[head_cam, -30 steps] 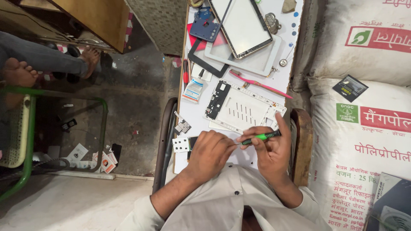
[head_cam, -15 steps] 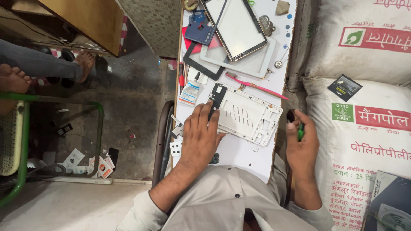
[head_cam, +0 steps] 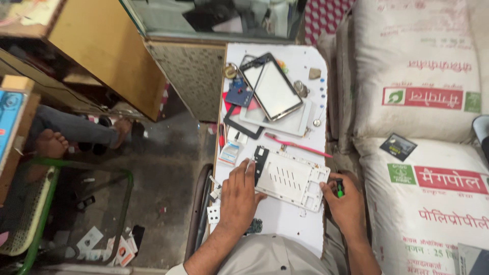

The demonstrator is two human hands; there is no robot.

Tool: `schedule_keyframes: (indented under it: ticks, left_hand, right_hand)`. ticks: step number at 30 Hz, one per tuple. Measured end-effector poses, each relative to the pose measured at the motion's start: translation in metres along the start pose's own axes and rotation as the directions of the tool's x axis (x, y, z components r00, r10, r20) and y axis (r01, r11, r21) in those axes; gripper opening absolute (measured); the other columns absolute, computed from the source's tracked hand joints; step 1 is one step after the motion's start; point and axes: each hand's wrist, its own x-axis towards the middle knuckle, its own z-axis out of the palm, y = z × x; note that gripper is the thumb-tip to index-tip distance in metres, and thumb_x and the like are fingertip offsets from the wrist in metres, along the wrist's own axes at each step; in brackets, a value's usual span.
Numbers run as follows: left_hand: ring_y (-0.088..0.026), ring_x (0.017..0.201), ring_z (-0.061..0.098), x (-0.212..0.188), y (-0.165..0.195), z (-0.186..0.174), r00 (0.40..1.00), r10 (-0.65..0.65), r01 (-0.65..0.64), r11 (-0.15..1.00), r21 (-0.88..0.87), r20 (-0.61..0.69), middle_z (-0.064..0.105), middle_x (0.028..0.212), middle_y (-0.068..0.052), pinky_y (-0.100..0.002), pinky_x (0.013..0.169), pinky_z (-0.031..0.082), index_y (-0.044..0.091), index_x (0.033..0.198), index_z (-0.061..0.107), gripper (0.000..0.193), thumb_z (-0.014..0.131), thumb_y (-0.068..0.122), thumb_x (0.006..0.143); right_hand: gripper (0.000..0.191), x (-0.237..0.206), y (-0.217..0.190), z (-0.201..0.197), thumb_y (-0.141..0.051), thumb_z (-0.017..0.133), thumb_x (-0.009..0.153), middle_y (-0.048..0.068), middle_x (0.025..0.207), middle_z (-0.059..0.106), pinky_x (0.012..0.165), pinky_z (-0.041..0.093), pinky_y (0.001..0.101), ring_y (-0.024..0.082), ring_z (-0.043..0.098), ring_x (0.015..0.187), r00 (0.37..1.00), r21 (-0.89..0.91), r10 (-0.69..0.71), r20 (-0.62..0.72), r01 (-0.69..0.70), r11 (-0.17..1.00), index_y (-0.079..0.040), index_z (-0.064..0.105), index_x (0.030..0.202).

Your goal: The person brushes a green phone circuit board with a pink toothbrush, then holds a white phone frame and uses a green-handled screwdriver to work on a black component fitted into the frame, repeatedly turning the screwdriver and repositioning the part.

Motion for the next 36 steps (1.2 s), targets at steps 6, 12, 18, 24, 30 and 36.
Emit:
schedule_keyframes:
  ticks: [6, 12, 18, 24, 30, 36]
  left_hand:
    - [-0.034, 0.131, 0.047, -0.001, 0.006, -0.003, 1.000, 0.014, -0.014, 0.999, 0.031, 0.005, 0.048, 0.148, -0.017, -0.048, 0.100, 0.041, -0.002, 0.143, 0.042, 0.092, 0.089, 0.019, 0.067]
    - [-0.035, 0.130, 0.046, 0.000, 0.006, -0.002, 0.995, 0.018, -0.028, 0.994, 0.104, 0.095, 0.046, 0.152, -0.011, -0.047, 0.095, 0.043, 0.002, 0.146, 0.044, 0.088, 0.087, 0.023, 0.072]
    - [-0.036, 0.130, 0.047, -0.001, 0.002, -0.001, 0.992, 0.084, -0.099, 0.983, 0.156, 0.099, 0.050, 0.150, -0.010, -0.047, 0.092, 0.044, 0.010, 0.142, 0.054, 0.075, 0.084, 0.024, 0.075]
    - [-0.035, 0.131, 0.048, -0.002, -0.011, -0.003, 0.982, 0.161, -0.177, 0.963, 0.204, 0.096, 0.053, 0.148, -0.013, -0.048, 0.092, 0.044, 0.012, 0.141, 0.056, 0.066, 0.078, 0.022, 0.080]
    - [-0.037, 0.133, 0.046, 0.001, -0.016, -0.002, 0.974, 0.165, -0.202, 0.946, 0.254, 0.157, 0.052, 0.149, -0.015, -0.047, 0.091, 0.045, 0.014, 0.144, 0.055, 0.065, 0.076, 0.021, 0.083]
    - [-0.038, 0.133, 0.045, 0.004, -0.020, 0.000, 0.971, 0.153, -0.194, 0.954, 0.228, 0.184, 0.052, 0.148, -0.016, -0.047, 0.090, 0.046, 0.017, 0.147, 0.052, 0.069, 0.076, 0.020, 0.082]
  right_hand:
    - [0.031, 0.008, 0.033, -0.001, -0.011, 0.077, 0.087, 0.006, 0.090, 0.071, 0.076, 0.050, 0.0275, 0.012, 0.062, 0.081, 0.999, 0.181, 0.052, 0.006, -0.053, 0.982, -0.002, 0.071, 0.116]
    - [0.033, 0.025, 0.059, -0.003, -0.007, 0.071, 0.091, 0.003, 0.095, 0.069, 0.078, 0.051, 0.0237, 0.009, 0.061, 0.084, 1.000, 0.443, -0.015, -0.026, 0.025, 0.896, -0.001, 0.066, 0.123]
    - [0.036, 0.035, 0.051, -0.001, -0.012, 0.069, 0.097, 0.003, 0.097, 0.069, 0.080, 0.049, 0.0225, 0.007, 0.059, 0.085, 0.995, 0.390, -0.095, -0.018, 0.094, 0.916, -0.001, 0.067, 0.131]
    - [0.037, 0.044, 0.040, -0.003, -0.014, 0.070, 0.095, 0.002, 0.091, 0.069, 0.076, 0.050, 0.0235, 0.007, 0.059, 0.080, 0.995, 0.294, -0.097, 0.009, 0.090, 0.952, -0.003, 0.068, 0.130]
    - [0.037, 0.050, 0.038, -0.004, -0.017, 0.069, 0.097, 0.004, 0.085, 0.068, 0.074, 0.049, 0.0255, 0.009, 0.057, 0.075, 0.993, 0.178, -0.110, 0.039, 0.101, 0.979, -0.005, 0.068, 0.132]
    - [0.036, 0.055, 0.037, -0.009, -0.018, 0.068, 0.097, 0.003, 0.091, 0.069, 0.080, 0.051, 0.0270, 0.010, 0.061, 0.083, 0.990, 0.173, -0.139, 0.019, 0.133, 0.976, -0.004, 0.066, 0.130]
